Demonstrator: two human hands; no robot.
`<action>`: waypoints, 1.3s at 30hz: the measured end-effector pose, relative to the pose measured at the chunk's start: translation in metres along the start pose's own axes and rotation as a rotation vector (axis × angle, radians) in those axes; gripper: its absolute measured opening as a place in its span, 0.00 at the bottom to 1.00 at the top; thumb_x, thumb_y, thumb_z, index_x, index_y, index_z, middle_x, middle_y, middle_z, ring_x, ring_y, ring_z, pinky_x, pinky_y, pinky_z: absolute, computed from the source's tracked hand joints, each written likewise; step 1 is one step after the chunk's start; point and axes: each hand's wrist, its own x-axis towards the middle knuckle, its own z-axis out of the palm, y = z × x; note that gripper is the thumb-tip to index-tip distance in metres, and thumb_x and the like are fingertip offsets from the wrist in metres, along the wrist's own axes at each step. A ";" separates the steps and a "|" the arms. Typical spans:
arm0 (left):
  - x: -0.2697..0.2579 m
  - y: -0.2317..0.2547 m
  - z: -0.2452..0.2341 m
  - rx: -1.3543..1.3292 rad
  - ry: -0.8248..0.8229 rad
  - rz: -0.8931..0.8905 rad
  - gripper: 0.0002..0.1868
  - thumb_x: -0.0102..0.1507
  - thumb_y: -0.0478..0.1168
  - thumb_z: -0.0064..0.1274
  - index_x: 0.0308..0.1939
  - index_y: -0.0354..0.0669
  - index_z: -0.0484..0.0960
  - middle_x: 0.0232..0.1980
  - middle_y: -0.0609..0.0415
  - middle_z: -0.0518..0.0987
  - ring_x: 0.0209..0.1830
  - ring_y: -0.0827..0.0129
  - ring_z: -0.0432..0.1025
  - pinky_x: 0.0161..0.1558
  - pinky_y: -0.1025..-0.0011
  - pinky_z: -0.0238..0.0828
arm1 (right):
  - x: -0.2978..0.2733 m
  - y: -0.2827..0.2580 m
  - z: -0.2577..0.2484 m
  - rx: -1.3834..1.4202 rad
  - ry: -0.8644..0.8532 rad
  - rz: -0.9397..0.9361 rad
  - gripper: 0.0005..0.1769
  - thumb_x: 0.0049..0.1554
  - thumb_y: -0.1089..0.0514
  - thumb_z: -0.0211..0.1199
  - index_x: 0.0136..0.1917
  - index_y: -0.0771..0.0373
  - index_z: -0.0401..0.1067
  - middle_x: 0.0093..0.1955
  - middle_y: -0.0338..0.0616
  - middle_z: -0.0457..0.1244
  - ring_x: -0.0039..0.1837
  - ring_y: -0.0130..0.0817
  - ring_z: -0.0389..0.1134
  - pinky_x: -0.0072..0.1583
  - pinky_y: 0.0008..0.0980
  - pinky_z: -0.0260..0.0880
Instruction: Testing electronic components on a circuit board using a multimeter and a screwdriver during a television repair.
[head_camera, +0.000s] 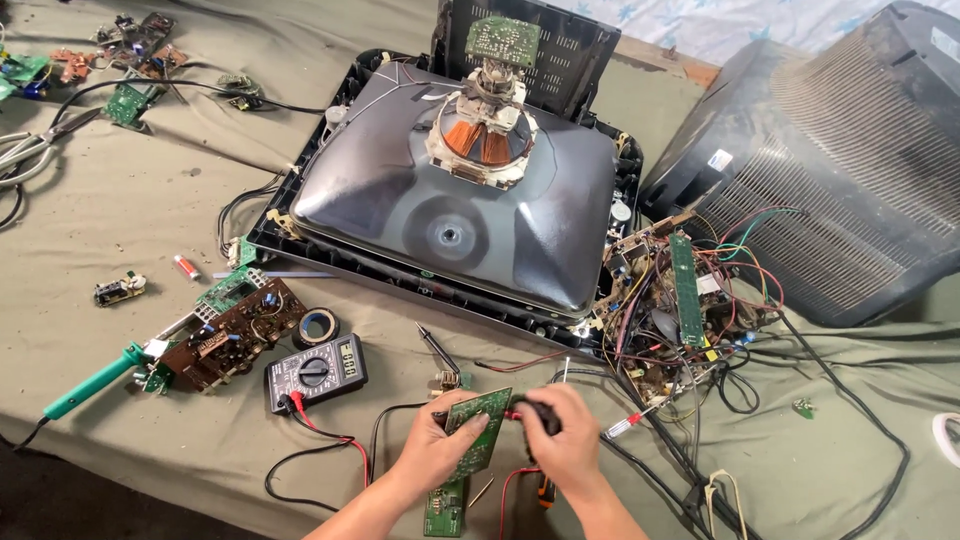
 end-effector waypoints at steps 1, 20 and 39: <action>0.000 -0.001 -0.001 0.000 0.003 0.001 0.08 0.63 0.39 0.60 0.43 0.42 0.88 0.38 0.58 0.81 0.38 0.73 0.74 0.44 0.73 0.70 | -0.004 0.004 0.001 0.001 -0.002 -0.002 0.06 0.51 0.63 0.70 0.44 0.59 0.79 0.39 0.39 0.69 0.42 0.29 0.69 0.45 0.26 0.72; 0.004 0.003 0.000 0.002 -0.001 0.025 0.09 0.63 0.41 0.60 0.43 0.42 0.89 0.39 0.58 0.83 0.38 0.73 0.75 0.43 0.73 0.72 | -0.015 0.022 0.000 -0.093 -0.043 -0.045 0.06 0.52 0.59 0.69 0.45 0.59 0.79 0.42 0.39 0.70 0.45 0.31 0.71 0.50 0.28 0.74; 0.006 0.005 0.005 0.187 -0.037 0.144 0.10 0.63 0.43 0.58 0.45 0.47 0.89 0.40 0.61 0.86 0.39 0.72 0.74 0.44 0.72 0.69 | -0.010 0.018 -0.003 -0.175 -0.014 -0.062 0.07 0.53 0.53 0.71 0.45 0.54 0.78 0.40 0.36 0.68 0.38 0.28 0.69 0.40 0.26 0.71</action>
